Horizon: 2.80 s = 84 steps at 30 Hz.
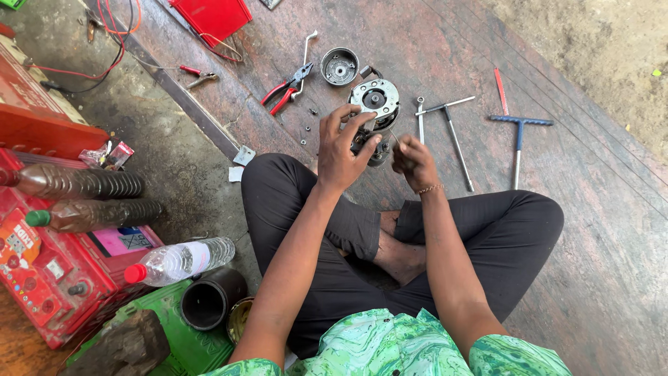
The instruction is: The person sits on the ground and disassembles a starter motor. They use a T-handle wrench to loosen bolts on the end cap, pry the cap off with a screwdriver, remove the drive-end housing, and pull out the armature, setting the separated parts on the ground.
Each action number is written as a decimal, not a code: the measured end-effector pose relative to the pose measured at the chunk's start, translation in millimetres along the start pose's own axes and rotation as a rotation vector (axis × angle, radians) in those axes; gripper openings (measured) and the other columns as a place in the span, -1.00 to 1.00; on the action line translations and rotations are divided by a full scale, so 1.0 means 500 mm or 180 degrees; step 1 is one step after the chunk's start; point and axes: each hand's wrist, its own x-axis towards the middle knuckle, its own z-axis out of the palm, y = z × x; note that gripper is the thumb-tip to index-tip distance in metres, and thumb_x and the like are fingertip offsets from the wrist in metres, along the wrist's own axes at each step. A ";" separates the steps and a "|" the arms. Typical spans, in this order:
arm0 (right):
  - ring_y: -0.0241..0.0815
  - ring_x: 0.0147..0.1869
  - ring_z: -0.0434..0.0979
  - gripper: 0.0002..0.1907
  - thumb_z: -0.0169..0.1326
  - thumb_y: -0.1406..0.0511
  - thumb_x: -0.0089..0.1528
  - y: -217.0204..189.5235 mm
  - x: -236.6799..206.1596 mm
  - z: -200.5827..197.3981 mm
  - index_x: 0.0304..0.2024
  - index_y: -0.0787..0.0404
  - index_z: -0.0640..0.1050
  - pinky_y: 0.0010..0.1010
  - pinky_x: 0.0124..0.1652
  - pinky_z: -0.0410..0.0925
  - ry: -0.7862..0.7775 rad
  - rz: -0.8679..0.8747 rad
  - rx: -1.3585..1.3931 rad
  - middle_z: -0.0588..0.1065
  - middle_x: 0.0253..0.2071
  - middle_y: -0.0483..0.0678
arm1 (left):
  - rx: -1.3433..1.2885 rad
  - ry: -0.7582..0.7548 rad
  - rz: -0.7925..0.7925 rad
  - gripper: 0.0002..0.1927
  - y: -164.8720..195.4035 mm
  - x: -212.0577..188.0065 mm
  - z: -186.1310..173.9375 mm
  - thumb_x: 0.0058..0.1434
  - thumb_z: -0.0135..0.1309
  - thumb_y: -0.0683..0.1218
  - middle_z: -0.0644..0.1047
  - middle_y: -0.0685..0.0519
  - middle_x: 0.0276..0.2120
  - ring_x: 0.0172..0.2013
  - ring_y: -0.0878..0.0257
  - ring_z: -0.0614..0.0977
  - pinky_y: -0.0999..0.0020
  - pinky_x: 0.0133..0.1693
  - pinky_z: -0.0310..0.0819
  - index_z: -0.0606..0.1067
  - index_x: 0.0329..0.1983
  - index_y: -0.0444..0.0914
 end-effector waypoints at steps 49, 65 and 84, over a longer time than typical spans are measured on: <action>0.13 0.21 0.53 -0.24 0.32 0.14 0.09 -0.045 -0.047 -0.050 0.28 0.32 0.43 -0.11 0.17 0.37 0.1662 -0.2741 -0.4234 0.50 0.21 0.16 | -0.0427 -0.1381 -0.0620 -0.01 -0.081 0.145 -0.004 0.03 0.12 0.54 0.48 -0.10 0.16 0.03 0.09 0.65 0.04 0.08 0.58 0.37 0.40 -0.10; -0.23 -0.22 0.62 -0.65 0.04 0.18 0.36 -0.031 -0.030 -0.062 0.12 0.21 0.49 -0.40 -0.24 0.49 0.2055 -0.0222 -0.0999 0.59 -0.07 -0.08 | 0.0922 -0.0824 0.0602 0.08 -0.004 0.121 0.036 -0.20 0.46 0.37 0.41 -0.02 0.12 0.24 -0.09 0.21 -0.17 0.25 0.03 0.38 0.34 -0.19; -0.29 -0.22 0.60 -0.68 0.04 0.15 0.37 -0.031 -0.035 -0.057 0.07 0.19 0.55 -0.44 -0.25 0.46 0.1897 0.0126 -0.1116 0.60 -0.12 -0.11 | 0.0661 -0.0754 0.0808 0.05 -0.034 0.139 0.047 -0.25 0.41 0.48 0.46 0.06 -0.11 0.04 0.08 0.29 0.00 0.04 -0.02 0.52 0.21 -0.20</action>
